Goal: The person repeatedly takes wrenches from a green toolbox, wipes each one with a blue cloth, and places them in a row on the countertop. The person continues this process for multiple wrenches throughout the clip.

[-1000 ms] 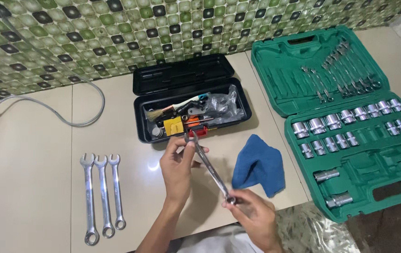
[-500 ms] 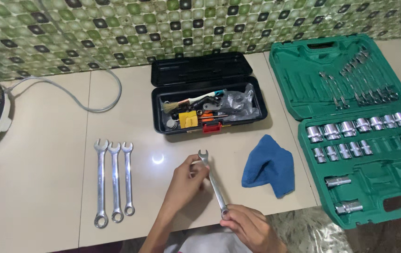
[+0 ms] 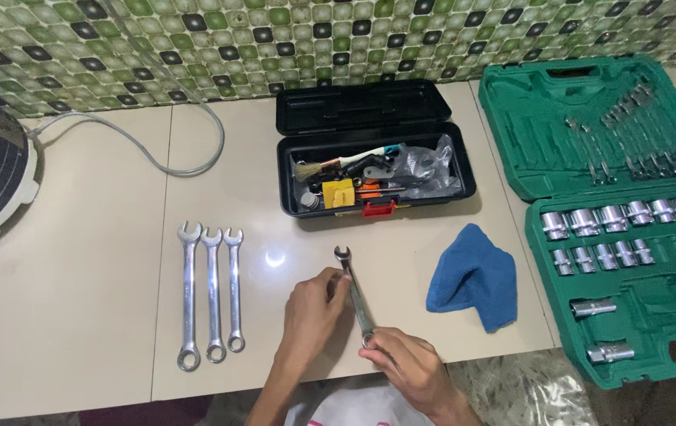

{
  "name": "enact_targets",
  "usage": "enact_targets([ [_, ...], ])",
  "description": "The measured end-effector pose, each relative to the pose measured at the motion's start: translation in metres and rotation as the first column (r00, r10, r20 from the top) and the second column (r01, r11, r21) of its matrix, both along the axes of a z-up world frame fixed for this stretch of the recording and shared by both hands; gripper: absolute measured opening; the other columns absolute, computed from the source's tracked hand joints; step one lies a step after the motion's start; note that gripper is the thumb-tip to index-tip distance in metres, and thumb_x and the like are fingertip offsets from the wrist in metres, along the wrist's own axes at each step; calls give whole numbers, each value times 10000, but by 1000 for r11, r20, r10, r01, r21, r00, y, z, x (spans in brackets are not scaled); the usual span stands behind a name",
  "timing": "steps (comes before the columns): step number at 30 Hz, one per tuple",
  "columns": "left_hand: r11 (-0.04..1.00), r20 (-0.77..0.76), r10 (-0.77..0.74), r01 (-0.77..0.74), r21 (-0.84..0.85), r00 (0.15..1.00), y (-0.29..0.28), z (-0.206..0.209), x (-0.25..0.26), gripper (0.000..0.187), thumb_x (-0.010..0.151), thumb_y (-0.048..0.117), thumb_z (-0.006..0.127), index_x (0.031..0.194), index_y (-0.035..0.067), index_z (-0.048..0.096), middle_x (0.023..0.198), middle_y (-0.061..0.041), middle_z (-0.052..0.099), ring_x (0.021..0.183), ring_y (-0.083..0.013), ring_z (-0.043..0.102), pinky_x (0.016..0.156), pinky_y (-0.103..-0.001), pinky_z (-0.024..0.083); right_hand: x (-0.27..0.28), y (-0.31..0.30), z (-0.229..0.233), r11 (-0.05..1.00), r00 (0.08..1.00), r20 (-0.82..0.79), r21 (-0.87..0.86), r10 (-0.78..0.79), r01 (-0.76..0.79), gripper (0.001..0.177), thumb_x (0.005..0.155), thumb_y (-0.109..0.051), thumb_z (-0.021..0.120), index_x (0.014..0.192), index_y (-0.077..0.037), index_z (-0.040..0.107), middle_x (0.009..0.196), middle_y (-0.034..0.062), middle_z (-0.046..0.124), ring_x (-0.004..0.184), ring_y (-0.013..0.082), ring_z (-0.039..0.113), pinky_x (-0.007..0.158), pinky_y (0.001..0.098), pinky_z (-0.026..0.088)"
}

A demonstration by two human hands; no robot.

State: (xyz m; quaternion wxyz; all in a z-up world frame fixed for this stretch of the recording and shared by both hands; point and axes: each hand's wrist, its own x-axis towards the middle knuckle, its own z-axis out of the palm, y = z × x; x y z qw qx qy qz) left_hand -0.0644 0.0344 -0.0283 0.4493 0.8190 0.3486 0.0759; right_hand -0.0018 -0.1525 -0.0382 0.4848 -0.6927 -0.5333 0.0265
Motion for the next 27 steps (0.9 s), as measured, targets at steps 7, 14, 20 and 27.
enact_targets([
  [7, 907, 197, 104, -174, 383, 975, 10, 6, -47, 221, 917, 219, 690, 1078, 71, 728, 889, -110, 679, 775, -290, 653, 681, -434, 514, -16, 52, 15, 995, 990, 139, -99, -17, 31, 237, 798, -143, 826, 973, -43, 702, 1057, 105, 689, 925, 293, 690, 759, 396, 568],
  [14, 820, 251, 91, -216, 529, 964, 39, 8, -83, 182, 875, 167, 712, 1038, 96, 751, 920, -71, 667, 869, -281, 604, 766, -441, 435, -43, 104, 14, 989, 988, 146, -143, 49, -28, 229, 791, -141, 817, 971, -57, 705, 1155, 103, 647, 1071, 311, 638, 898, 436, 510],
  [20, 818, 157, 130, -195, 541, 979, 54, 7, -93, 178, 856, 203, 730, 996, 96, 761, 910, -74, 673, 868, -284, 597, 769, -434, 417, -57, 123, 5, 981, 985, 141, -177, 103, -77, 271, 759, -105, 810, 990, -36, 687, 1194, 121, 637, 1135, 339, 606, 961, 468, 475],
  [27, 839, 86, 126, -152, 522, 988, 61, 5, -94, 212, 851, 199, 731, 1024, 79, 754, 934, -70, 700, 889, -281, 597, 784, -436, 415, -66, 130, -1, 972, 977, 162, -210, 141, -105, 348, 738, -78, 807, 1063, -11, 702, 1243, 158, 614, 1181, 389, 557, 980, 509, 449],
])
